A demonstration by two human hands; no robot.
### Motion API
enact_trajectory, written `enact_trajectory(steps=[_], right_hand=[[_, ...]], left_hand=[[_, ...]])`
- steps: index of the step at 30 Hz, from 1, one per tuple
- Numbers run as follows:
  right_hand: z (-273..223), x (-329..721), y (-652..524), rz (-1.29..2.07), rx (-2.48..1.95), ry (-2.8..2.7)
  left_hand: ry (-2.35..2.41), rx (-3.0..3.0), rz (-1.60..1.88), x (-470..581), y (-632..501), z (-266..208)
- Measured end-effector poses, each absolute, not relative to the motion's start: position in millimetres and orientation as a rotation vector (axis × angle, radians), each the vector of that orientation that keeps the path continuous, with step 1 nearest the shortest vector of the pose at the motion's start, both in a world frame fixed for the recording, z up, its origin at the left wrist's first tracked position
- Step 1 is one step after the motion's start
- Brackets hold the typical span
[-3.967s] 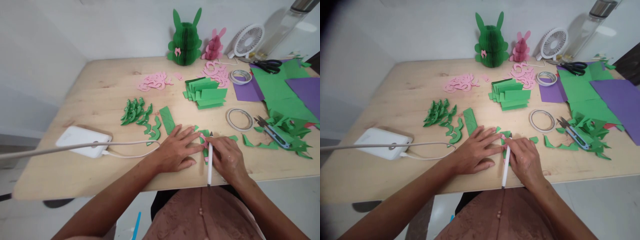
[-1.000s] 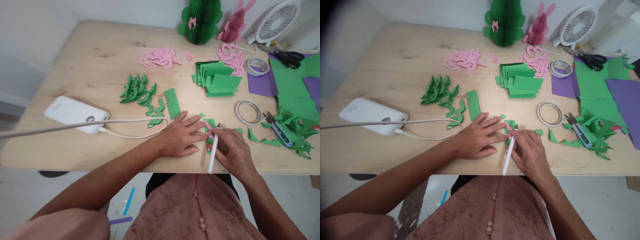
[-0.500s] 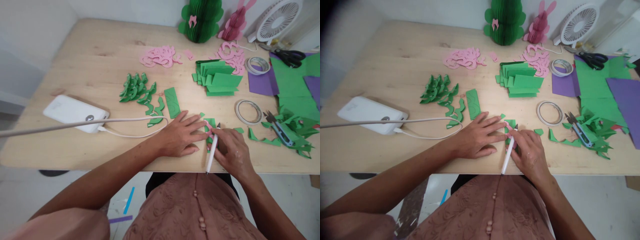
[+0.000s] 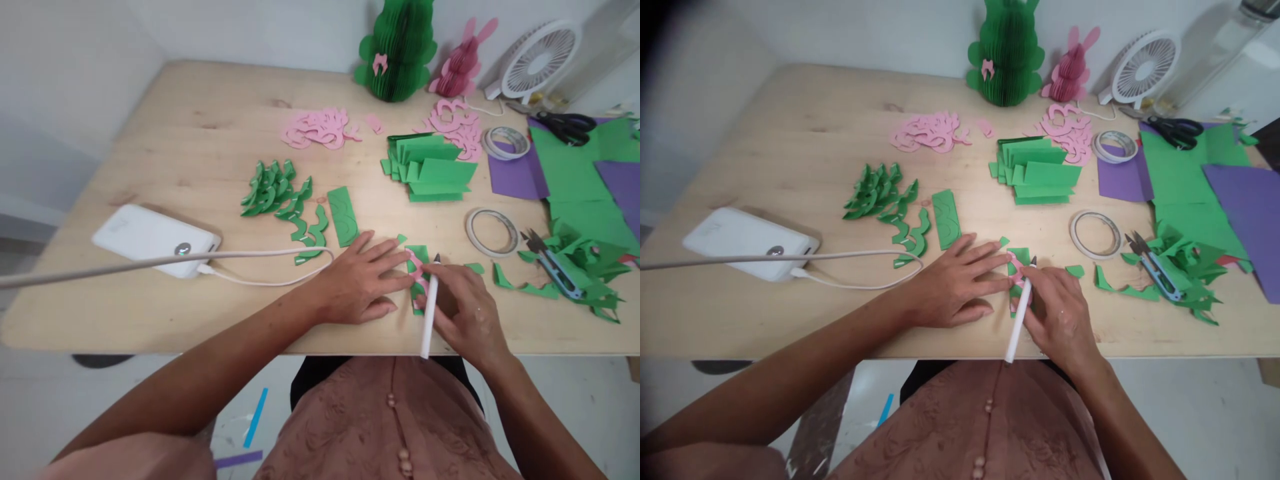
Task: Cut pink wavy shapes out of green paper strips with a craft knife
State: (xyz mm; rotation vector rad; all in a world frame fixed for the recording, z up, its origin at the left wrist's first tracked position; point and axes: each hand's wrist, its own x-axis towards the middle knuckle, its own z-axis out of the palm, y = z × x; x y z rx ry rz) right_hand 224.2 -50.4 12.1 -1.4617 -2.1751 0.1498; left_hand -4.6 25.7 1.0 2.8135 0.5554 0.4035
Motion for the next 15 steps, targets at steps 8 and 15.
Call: enact_trajectory(steps=[8, 15], right_hand=[[28.1, 213.6, -49.7, 0.411, -1.566, -1.606], [22.0, 203.2, -38.7, 0.738, -1.586, -1.404]], left_hand=[[0.553, 2.798, 0.387, -4.9, 25.4, 1.5], [0.56, 2.793, 0.388, -5.1, 25.2, 2.0]])
